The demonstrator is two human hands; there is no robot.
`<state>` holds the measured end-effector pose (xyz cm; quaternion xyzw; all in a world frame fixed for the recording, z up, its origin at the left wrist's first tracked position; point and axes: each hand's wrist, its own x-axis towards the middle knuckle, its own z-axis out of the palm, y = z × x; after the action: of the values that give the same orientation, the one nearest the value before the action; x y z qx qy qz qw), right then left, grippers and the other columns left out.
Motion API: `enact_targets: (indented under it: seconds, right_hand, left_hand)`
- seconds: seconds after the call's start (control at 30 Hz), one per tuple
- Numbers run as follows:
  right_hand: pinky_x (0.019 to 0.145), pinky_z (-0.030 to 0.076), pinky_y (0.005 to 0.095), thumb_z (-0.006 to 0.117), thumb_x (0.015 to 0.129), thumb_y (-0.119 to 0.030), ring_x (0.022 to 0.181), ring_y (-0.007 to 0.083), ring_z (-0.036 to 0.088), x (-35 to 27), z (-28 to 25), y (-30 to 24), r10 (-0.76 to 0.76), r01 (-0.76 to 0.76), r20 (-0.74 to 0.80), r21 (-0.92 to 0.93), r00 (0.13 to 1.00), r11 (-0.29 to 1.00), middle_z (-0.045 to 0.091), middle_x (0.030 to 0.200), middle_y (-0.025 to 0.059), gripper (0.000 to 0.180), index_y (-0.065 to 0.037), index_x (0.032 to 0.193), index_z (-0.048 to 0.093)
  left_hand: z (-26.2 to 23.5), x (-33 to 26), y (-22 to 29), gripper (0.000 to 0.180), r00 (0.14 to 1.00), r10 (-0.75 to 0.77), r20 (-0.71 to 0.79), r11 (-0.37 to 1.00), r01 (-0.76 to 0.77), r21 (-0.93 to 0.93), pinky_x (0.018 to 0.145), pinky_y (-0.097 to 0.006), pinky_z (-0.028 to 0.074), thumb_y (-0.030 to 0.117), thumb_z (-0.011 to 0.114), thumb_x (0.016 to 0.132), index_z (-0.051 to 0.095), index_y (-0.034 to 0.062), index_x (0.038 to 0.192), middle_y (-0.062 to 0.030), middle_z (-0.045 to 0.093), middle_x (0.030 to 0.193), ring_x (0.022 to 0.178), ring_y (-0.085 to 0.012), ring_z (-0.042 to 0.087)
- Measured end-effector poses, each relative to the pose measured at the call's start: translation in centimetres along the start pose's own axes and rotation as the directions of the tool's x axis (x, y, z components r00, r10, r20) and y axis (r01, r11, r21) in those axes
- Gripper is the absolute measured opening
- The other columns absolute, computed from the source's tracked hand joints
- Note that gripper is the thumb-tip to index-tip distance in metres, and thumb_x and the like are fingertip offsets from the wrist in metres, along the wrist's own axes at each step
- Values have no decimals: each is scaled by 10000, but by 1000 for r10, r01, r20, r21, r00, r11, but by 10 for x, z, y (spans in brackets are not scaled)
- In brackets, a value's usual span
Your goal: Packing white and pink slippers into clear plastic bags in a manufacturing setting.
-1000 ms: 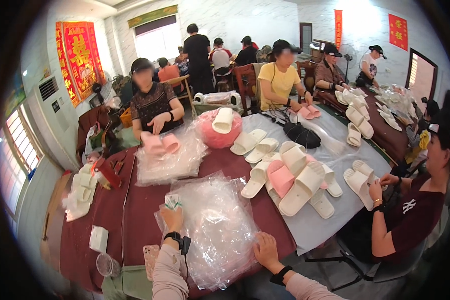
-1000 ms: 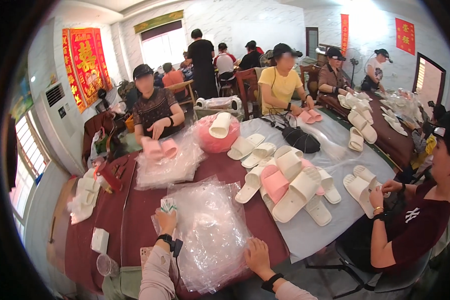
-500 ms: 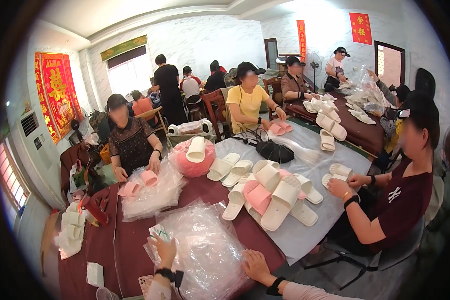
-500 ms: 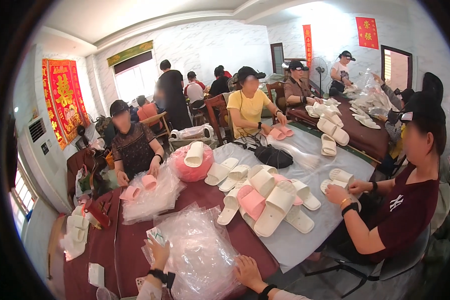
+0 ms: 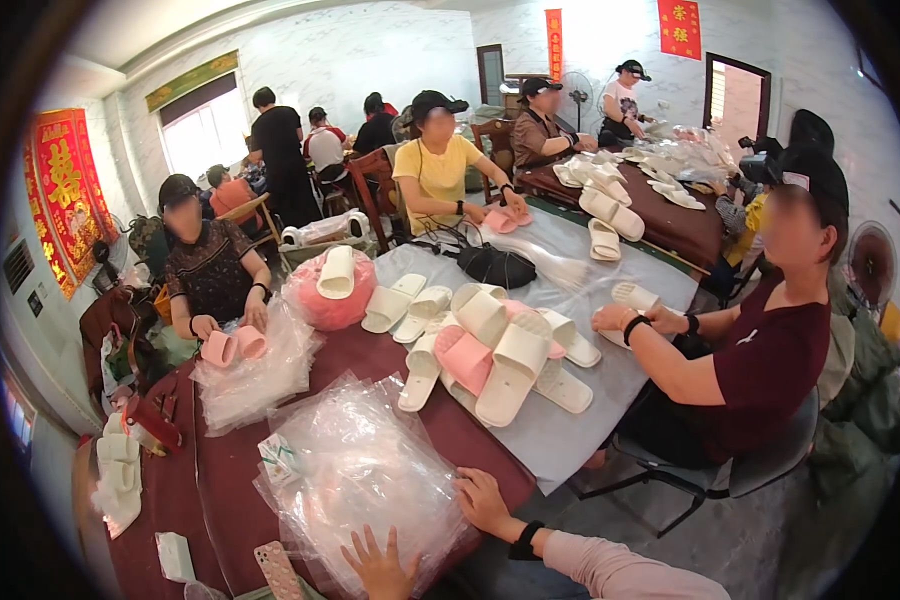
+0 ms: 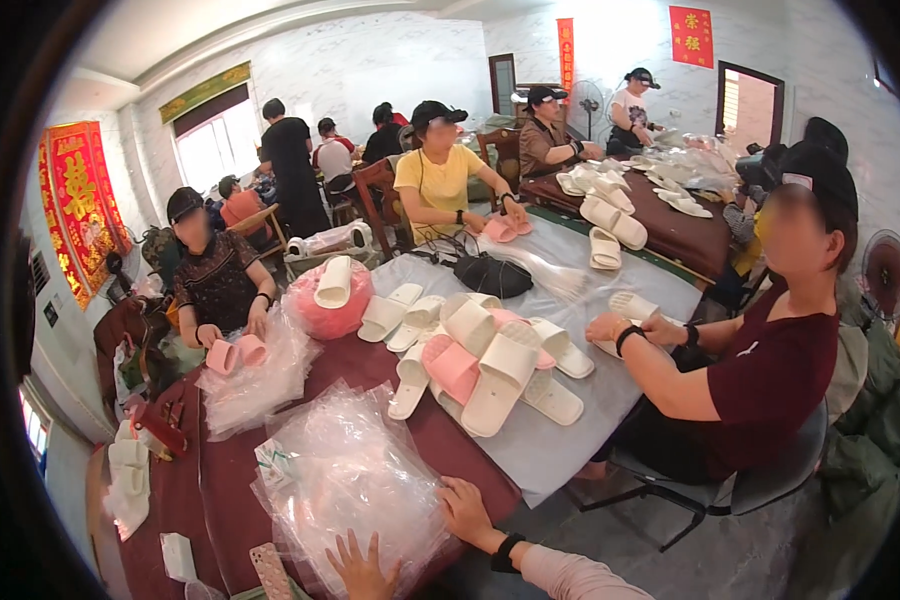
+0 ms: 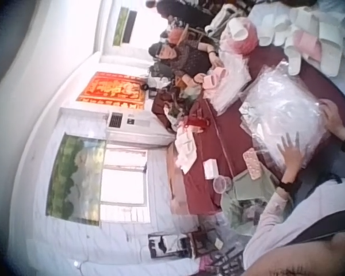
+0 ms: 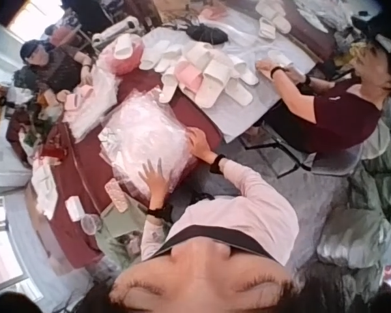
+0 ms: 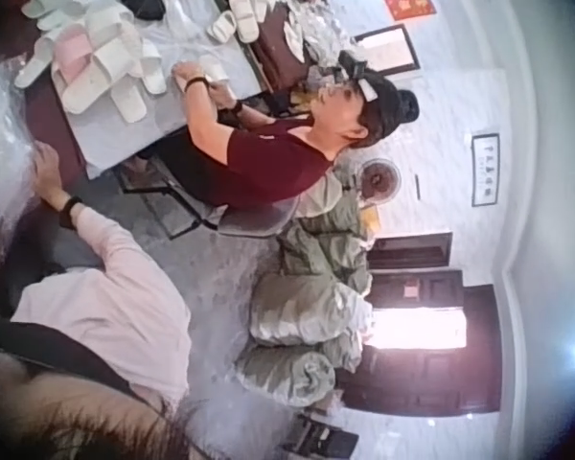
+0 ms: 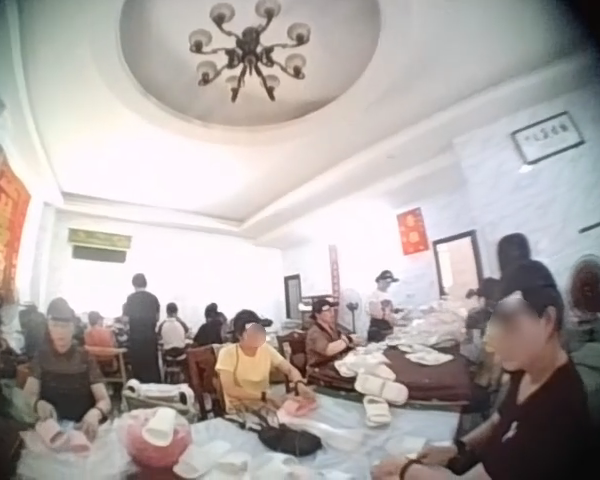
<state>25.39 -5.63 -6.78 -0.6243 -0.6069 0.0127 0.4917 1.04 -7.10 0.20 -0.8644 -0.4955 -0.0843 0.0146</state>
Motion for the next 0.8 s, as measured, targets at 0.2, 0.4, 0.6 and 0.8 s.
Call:
enact_targets:
  seconds: [0.2,0.4,0.6,0.8]
  right_hand:
    - [951,354,451,616,751,-143,1124,326,480,6,-12,-3,81,-78,50,-68,995,995,507,1219,138,303,-84,1044,571]
    - [970,360,481,594,806,-191,1148,427,440,64,-35,10,204,-202,28,-60,979,977,437,1270,260,405,-100,1194,522]
    - [958,378,470,573,852,-253,1139,443,443,152,-46,90,110,-119,-63,-157,992,980,441,1252,277,481,-66,1283,471]
    - [852,424,372,584,865,-239,1035,279,513,208,-30,127,483,-461,-16,271,875,845,560,1103,180,513,-12,1302,442]
  left_hand:
    - [55,-14,-27,494,998,-46,-53,984,36,-176,956,-558,310,395,573,823,542,93,1212,-202,478,1265,1157,-418,413]
    - [51,-15,-9,433,979,20,-202,993,-42,-107,952,-514,335,347,564,833,567,79,1173,-182,534,1196,1122,-373,458]
    - [59,-13,-6,439,974,25,-226,991,-54,-121,980,-499,328,346,562,838,567,91,1195,-175,530,1207,1137,-359,461]
    - [58,-15,-11,463,973,29,-229,992,-56,-110,997,-501,318,363,559,846,557,106,1230,-171,528,1223,1159,-344,455]
